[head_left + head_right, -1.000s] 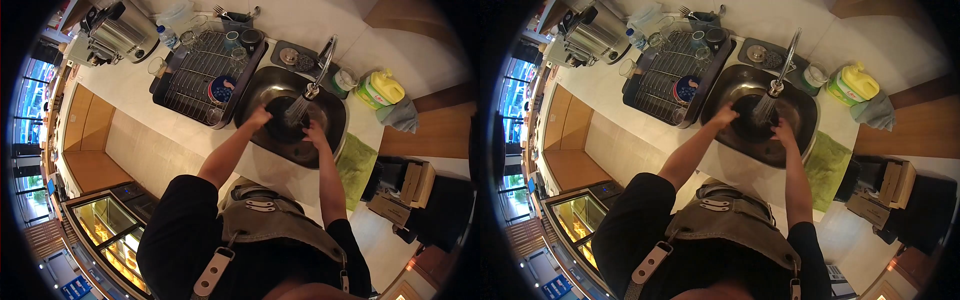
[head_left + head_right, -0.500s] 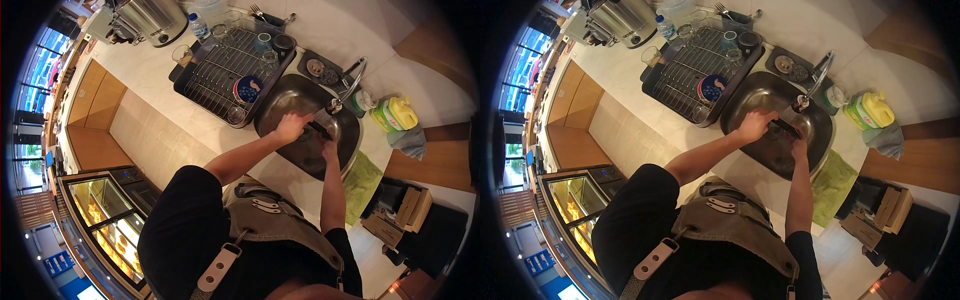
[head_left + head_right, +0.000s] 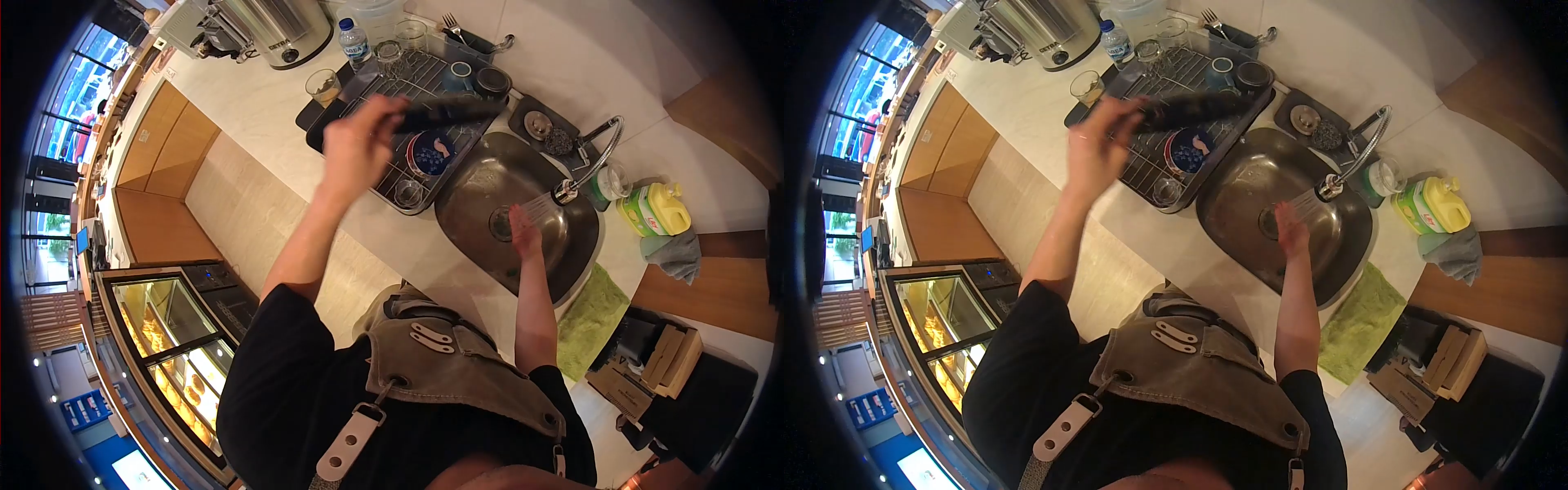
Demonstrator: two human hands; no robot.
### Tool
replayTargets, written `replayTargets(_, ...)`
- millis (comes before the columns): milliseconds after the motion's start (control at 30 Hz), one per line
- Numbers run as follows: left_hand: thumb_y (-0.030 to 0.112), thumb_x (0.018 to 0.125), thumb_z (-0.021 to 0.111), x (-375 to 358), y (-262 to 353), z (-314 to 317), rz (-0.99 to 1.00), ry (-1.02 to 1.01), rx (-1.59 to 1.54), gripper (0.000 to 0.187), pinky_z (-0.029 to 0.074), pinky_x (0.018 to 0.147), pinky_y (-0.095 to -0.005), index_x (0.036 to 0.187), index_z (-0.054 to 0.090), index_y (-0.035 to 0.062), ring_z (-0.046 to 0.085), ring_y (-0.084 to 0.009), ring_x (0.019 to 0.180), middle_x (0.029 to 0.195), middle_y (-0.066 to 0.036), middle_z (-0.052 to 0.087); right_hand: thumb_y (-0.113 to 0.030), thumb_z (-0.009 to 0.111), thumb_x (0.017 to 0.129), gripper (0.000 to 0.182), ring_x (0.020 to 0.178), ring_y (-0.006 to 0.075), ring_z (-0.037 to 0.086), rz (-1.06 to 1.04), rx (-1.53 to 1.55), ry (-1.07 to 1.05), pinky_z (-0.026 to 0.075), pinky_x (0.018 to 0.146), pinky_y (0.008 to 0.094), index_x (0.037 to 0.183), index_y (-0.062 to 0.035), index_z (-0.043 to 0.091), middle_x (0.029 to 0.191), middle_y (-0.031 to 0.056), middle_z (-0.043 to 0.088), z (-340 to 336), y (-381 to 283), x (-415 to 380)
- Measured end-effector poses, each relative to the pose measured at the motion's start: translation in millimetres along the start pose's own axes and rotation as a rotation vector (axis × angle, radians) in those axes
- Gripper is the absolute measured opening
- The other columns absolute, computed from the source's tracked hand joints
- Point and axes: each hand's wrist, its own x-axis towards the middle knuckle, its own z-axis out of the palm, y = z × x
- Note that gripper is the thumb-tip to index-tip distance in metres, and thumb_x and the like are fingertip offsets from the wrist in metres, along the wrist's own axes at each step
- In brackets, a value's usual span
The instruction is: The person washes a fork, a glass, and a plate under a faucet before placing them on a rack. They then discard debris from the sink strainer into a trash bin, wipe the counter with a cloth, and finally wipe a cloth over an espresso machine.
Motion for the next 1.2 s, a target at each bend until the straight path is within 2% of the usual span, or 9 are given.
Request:
replayTargets(133, 0.007, 0.090, 0.065, 7.5, -50.4, -42.4, -0.124, 0.101, 0.310, 0.018, 0.051, 0.060, -0.0380, 0.108, 0.065, 0.0110, 0.069, -0.0324, 0.067, 0.080, -0.017, 0.070, -0.011, 0.034, 0.106, 0.038, 0.128, 0.0353, 0.053, 0.007, -0.135, -0.002, 0.045, 0.112, 0.0442, 0.138, 0.0068, 0.043, 0.139, 0.0196, 0.053, 7.8, -1.9, -15.9)
replayTargets(233, 0.010, 0.091, 0.064, 4.9, -89.4, -55.3, -0.222, 0.132, 0.367, 0.016, 0.052, 0.064, -0.0390, 0.107, 0.064, 0.0086, 0.069, -0.0341, 0.070, 0.080, -0.017, 0.070, -0.010, 0.035, 0.104, 0.037, 0.127, 0.0351, 0.054, 0.010, -0.296, -0.007, 0.046, 0.111, 0.0443, 0.136, 0.0072, 0.044, 0.138, 0.0194, 0.053, -1.1, -1.2, -23.8)
replayTargets(433, 0.011, 0.090, 0.063, -10.5, -135.6, -50.8, -0.267, 0.141, 0.480, 0.017, 0.053, 0.068, -0.0425, 0.107, 0.062, 0.0080, 0.069, -0.0367, 0.075, 0.085, -0.017, 0.071, -0.008, 0.047, 0.101, 0.038, 0.128, 0.0341, 0.054, 0.010, -0.232, 0.047, 0.044, 0.112, 0.0452, 0.135, 0.0069, 0.046, 0.135, 0.0191, 0.056, -36.3, -8.5, -22.9)
replayTargets(700, 0.016, 0.089, 0.065, -18.6, -174.3, -34.7, -0.285, 0.152, 0.494, 0.019, 0.053, 0.070, -0.0465, 0.107, 0.062, 0.0096, 0.069, -0.0405, 0.079, 0.090, -0.018, 0.072, -0.013, 0.050, 0.099, 0.043, 0.131, 0.0339, 0.051, -0.055, -0.244, -0.071, 0.039, 0.115, 0.0467, 0.137, 0.0078, 0.045, 0.140, 0.0221, 0.052, -32.1, -21.3, -35.3)
replayTargets(800, 0.020, 0.091, 0.066, -14.6, -189.5, -35.9, -0.244, 0.115, 0.482, 0.025, 0.055, 0.071, -0.0459, 0.113, 0.060, 0.0084, 0.072, -0.0369, 0.084, 0.097, -0.017, 0.073, -0.017, 0.053, 0.097, 0.045, 0.130, 0.0342, 0.052, -0.086, -0.223, -0.161, 0.040, 0.113, 0.0484, 0.135, 0.0065, 0.048, 0.138, 0.0202, 0.055, -14.3, -25.7, -48.9)
replayTargets(867, 0.016, 0.093, 0.065, -6.1, -182.9, -37.3, -0.321, 0.058, 0.460, 0.027, 0.058, 0.071, -0.0416, 0.117, 0.058, 0.0060, 0.074, -0.0313, 0.088, 0.101, -0.016, 0.074, -0.013, 0.058, 0.094, 0.034, 0.121, 0.0341, 0.059, 0.020, -0.157, -0.237, 0.048, 0.103, 0.0477, 0.126, -0.0018, 0.059, 0.126, 0.0159, 0.064, -39.6, -28.1, -44.1)
replayTargets(1033, 0.015, 0.094, 0.063, 1.7, -184.1, -45.0, -0.287, 0.065, 0.574, 0.032, 0.057, 0.072, -0.0421, 0.123, 0.057, 0.0052, 0.072, -0.0351, 0.089, 0.111, -0.020, 0.071, -0.018, 0.060, 0.094, 0.031, 0.112, 0.0292, 0.064, -0.322, -1.548, 0.038, 0.053, 0.091, 0.0415, 0.125, -0.0099, 0.064, 0.124, 0.0089, 0.066, -17.0, -34.2, -74.0)
replayTargets(1133, 0.018, 0.094, 0.063, 1.2, -174.6, -48.3, -0.302, -0.002, 0.682, 0.036, 0.054, 0.084, -0.0445, 0.126, 0.058, 0.0013, 0.067, -0.0389, 0.104, 0.119, -0.022, 0.068, -0.022, 0.065, 0.093, 0.037, 0.116, 0.0238, 0.062, -0.101, -1.062, 0.068, 0.051, 0.095, 0.0429, 0.129, -0.0136, 0.062, 0.130, 0.0064, 0.062, -17.8, -56.5, -66.9)
replayTargets(1200, 0.019, 0.094, 0.064, -0.3, -163.3, -42.6, -0.296, 0.013, 0.744, 0.038, 0.052, 0.089, -0.0437, 0.126, 0.057, -0.0001, 0.064, -0.0393, 0.110, 0.122, -0.023, 0.066, -0.022, 0.062, 0.096, 0.034, 0.115, 0.0241, 0.063, -0.089, -0.660, -0.018, 0.052, 0.095, 0.0407, 0.129, -0.0141, 0.062, 0.129, 0.0065, 0.063, -18.8, -55.6, -56.3)
